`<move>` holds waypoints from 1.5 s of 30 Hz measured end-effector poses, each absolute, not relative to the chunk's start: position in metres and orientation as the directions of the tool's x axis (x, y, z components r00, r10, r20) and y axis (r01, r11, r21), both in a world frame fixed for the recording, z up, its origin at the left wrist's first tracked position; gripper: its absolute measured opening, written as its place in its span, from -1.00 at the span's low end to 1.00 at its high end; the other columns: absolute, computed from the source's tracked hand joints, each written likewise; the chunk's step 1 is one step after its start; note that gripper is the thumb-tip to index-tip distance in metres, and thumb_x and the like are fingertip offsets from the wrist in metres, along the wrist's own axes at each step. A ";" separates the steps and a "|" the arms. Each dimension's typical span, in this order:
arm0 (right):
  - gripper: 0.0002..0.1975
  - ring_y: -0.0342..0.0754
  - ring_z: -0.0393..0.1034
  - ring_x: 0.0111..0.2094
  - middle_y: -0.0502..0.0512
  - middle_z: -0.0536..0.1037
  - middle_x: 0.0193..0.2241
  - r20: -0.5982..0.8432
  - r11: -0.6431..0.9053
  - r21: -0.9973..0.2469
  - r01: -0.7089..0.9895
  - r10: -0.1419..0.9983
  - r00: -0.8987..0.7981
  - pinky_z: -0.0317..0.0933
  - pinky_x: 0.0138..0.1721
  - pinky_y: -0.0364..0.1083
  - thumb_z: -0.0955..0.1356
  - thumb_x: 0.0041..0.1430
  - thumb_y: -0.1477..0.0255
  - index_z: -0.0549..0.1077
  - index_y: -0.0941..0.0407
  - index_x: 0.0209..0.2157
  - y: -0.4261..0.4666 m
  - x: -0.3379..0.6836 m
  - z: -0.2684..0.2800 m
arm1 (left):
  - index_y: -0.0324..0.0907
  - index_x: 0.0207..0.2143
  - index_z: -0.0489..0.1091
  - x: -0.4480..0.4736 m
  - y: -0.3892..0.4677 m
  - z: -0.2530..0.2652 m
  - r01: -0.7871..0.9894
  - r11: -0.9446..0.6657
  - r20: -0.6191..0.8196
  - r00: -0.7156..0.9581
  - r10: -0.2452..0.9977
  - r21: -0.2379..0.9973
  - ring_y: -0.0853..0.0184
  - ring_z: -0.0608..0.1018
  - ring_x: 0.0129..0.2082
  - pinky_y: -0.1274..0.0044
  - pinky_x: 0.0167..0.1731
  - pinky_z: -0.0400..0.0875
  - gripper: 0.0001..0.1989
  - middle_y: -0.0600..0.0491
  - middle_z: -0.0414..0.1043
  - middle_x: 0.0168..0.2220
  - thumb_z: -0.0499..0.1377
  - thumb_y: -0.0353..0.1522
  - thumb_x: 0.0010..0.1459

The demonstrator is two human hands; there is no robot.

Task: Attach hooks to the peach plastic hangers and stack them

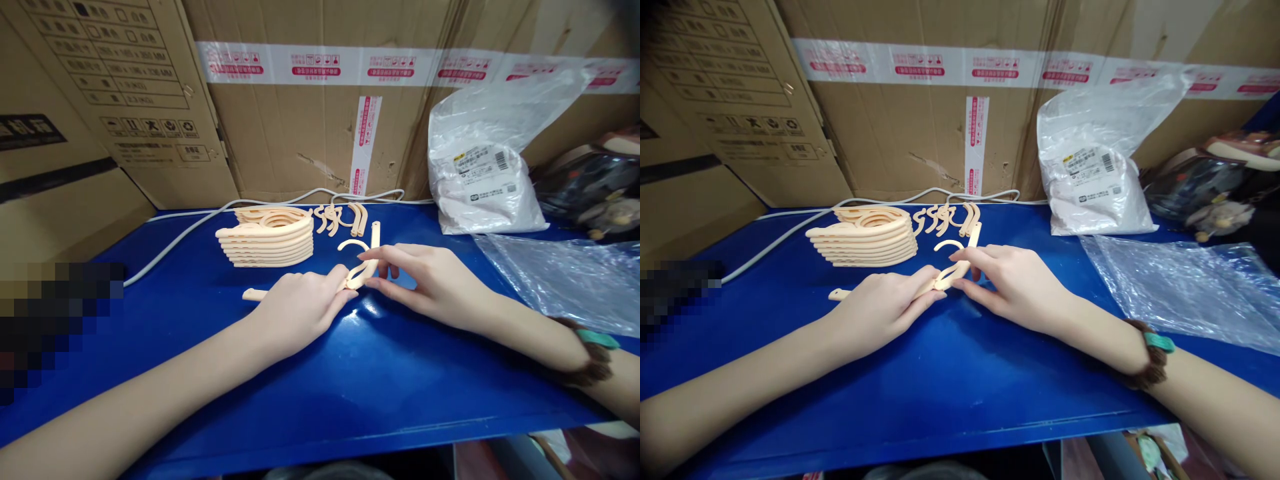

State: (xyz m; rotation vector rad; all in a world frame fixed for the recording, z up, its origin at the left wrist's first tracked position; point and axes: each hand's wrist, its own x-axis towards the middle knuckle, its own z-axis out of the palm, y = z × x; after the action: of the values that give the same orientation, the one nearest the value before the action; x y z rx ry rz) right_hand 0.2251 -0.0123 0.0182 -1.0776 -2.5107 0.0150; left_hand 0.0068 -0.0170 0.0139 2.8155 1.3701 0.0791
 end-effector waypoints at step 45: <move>-0.84 -0.05 0.30 -0.29 0.12 0.39 -0.27 0.288 0.648 -0.053 0.760 0.739 -0.609 0.20 -0.28 -0.10 0.21 0.13 0.61 0.35 0.15 -0.29 0.009 0.236 0.012 | -0.16 -0.18 0.36 0.004 -0.015 0.006 0.665 -0.744 0.266 0.709 0.654 0.057 0.31 0.54 -0.28 0.53 -0.47 0.27 -0.83 0.10 0.46 -0.25 0.00 -0.34 0.32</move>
State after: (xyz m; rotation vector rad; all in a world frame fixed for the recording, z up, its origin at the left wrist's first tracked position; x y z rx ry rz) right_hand 0.2359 0.0090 0.0116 -1.2057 -2.5846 -0.1068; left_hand 0.0044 -0.0152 0.0060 2.9437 1.1368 0.4321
